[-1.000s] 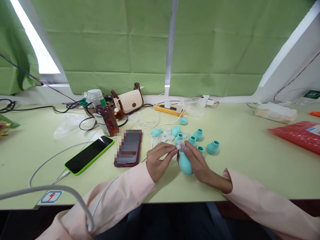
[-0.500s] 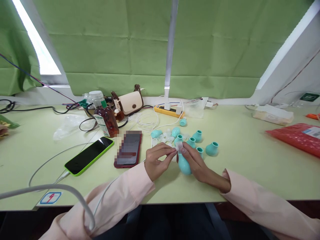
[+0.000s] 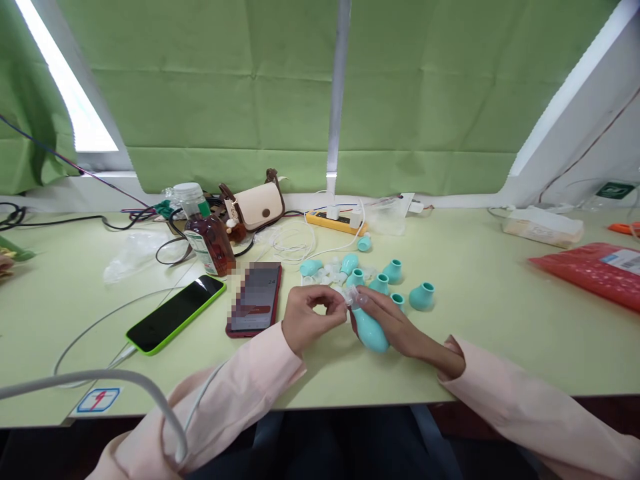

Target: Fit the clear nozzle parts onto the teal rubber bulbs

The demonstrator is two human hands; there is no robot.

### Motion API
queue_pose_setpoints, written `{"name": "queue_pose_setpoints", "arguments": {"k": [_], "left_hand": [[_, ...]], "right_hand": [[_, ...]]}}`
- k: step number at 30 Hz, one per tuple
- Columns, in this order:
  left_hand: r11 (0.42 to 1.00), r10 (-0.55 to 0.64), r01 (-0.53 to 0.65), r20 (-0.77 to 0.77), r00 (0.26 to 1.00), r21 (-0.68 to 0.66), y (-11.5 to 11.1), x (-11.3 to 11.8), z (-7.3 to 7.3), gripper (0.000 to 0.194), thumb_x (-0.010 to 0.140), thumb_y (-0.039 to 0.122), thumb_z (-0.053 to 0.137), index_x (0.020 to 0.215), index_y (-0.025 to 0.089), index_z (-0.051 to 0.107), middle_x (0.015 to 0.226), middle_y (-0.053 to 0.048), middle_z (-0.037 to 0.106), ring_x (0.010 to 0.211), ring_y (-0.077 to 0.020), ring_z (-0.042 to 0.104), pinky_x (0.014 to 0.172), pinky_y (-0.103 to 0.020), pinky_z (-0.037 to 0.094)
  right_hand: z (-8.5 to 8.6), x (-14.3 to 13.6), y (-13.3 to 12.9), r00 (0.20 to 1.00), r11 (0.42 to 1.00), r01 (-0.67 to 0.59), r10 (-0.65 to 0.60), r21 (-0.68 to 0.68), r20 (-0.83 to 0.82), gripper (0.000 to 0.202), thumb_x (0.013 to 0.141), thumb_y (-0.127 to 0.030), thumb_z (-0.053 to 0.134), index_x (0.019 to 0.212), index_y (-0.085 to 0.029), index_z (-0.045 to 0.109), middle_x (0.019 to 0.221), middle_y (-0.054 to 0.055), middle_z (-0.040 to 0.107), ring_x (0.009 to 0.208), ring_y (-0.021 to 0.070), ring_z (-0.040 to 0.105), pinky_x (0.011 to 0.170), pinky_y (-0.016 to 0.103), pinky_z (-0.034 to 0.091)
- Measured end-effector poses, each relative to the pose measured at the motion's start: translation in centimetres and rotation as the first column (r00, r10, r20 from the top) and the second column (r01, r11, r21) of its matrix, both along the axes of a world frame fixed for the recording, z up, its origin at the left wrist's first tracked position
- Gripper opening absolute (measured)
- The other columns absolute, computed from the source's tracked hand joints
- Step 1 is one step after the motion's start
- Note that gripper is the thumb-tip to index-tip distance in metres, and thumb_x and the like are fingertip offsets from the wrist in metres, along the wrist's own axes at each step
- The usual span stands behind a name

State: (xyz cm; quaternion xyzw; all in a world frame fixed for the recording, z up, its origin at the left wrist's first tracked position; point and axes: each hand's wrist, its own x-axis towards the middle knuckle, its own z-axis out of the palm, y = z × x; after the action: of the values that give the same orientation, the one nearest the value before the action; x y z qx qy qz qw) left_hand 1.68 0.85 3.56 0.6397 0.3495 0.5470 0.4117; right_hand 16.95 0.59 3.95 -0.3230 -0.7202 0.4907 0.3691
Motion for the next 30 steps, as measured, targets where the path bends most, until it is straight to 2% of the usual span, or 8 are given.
{"name": "queue_pose_setpoints", "arguments": {"k": [6,9,11,16,21,25,28,30], "left_hand": [[0.945,-0.277,0.261,-0.056,0.959,-0.198,1.8,-0.8,-0.1,0.024,0.063,0.035,0.047,0.053,0.013,0.047,0.04,0.002,0.042,0.033,-0.0068,0.038,0.034,-0.022,0.034],[0.946,-0.281,0.249,-0.137,0.95,-0.209,2.3,-1.2,-0.2,0.024,0.065,0.035,0.04,0.055,0.014,0.045,0.041,0.003,0.039,0.035,-0.0067,0.037,0.035,-0.022,0.034],[0.961,-0.243,0.202,-0.224,0.944,-0.191,2.5,-1.6,-0.1,0.022,0.066,0.032,0.039,0.058,0.013,0.047,0.044,0.002,0.042,0.038,-0.0074,0.04,0.039,-0.022,0.036],[0.998,-0.054,0.028,-0.53,0.847,-0.056,2.8,-1.9,-0.5,0.005,0.055,0.013,0.051,0.052,0.012,0.055,0.053,-0.003,0.055,0.052,-0.0128,0.05,0.052,-0.025,0.039],[0.996,0.081,-0.028,-0.717,0.692,0.086,3.5,-1.9,-1.9,0.014,0.053,0.005,0.048,0.044,0.014,0.055,0.047,-0.005,0.055,0.051,-0.0166,0.052,0.054,-0.028,0.037],[0.98,0.182,-0.061,-0.722,0.667,0.191,3.3,-2.2,-1.1,0.015,0.062,0.009,0.047,0.06,0.013,0.062,0.058,-0.007,0.061,0.054,-0.0156,0.054,0.056,-0.026,0.039],[0.952,0.291,-0.142,-0.652,0.701,0.272,2.0,-2.1,0.1,0.025,0.076,0.018,0.036,0.088,0.011,0.058,0.073,-0.007,0.062,0.062,-0.0131,0.054,0.061,-0.024,0.04],[0.941,0.287,-0.115,-0.57,0.77,0.319,0.9,-1.8,0.6,0.03,0.082,0.025,0.029,0.084,0.012,0.055,0.066,-0.004,0.059,0.059,-0.0115,0.052,0.058,-0.022,0.04]], "right_hand": [[-0.3,0.2,0.7,0.943,0.909,-0.267,0.176,-0.321,-0.283,0.028,0.084,-0.036,0.031,0.069,-0.015,0.044,0.047,-0.002,0.049,0.035,0.0091,0.044,0.035,0.021,0.033],[-0.1,0.4,1.1,0.895,0.823,-0.379,0.21,-0.423,-0.393,0.032,0.083,-0.037,0.027,0.069,-0.015,0.045,0.046,-0.001,0.049,0.032,0.0106,0.044,0.032,0.022,0.031],[0.2,0.6,1.3,0.879,0.816,-0.388,0.187,-0.429,-0.439,0.033,0.083,-0.038,0.028,0.069,-0.014,0.047,0.048,0.0,0.049,0.032,0.0112,0.045,0.032,0.022,0.031],[0.4,0.7,1.4,0.931,0.945,-0.16,0.047,-0.287,-0.363,0.029,0.076,-0.037,0.046,0.063,-0.012,0.051,0.053,0.002,0.055,0.039,0.0096,0.047,0.038,0.022,0.034],[0.0,0.4,1.3,0.986,0.99,0.072,-0.09,-0.123,-0.139,0.024,0.066,-0.035,0.059,0.056,-0.013,0.054,0.054,0.002,0.056,0.053,0.0111,0.05,0.051,0.023,0.038],[-0.2,0.1,0.9,0.979,0.974,0.199,-0.204,0.112,0.03,0.021,0.054,-0.03,0.068,0.061,-0.016,0.054,0.059,-0.001,0.052,0.059,0.012,0.047,0.054,0.024,0.037],[-0.4,-0.1,0.6,0.965,0.922,0.21,-0.249,0.325,0.081,0.026,0.052,-0.029,0.07,0.067,-0.017,0.052,0.066,-0.001,0.052,0.063,0.0128,0.048,0.059,0.025,0.038],[-0.8,-0.3,0.4,0.958,0.871,0.186,-0.264,0.454,0.113,0.022,0.058,-0.028,0.067,0.069,-0.017,0.051,0.068,0.0,0.052,0.065,0.0131,0.049,0.061,0.026,0.039]]}}
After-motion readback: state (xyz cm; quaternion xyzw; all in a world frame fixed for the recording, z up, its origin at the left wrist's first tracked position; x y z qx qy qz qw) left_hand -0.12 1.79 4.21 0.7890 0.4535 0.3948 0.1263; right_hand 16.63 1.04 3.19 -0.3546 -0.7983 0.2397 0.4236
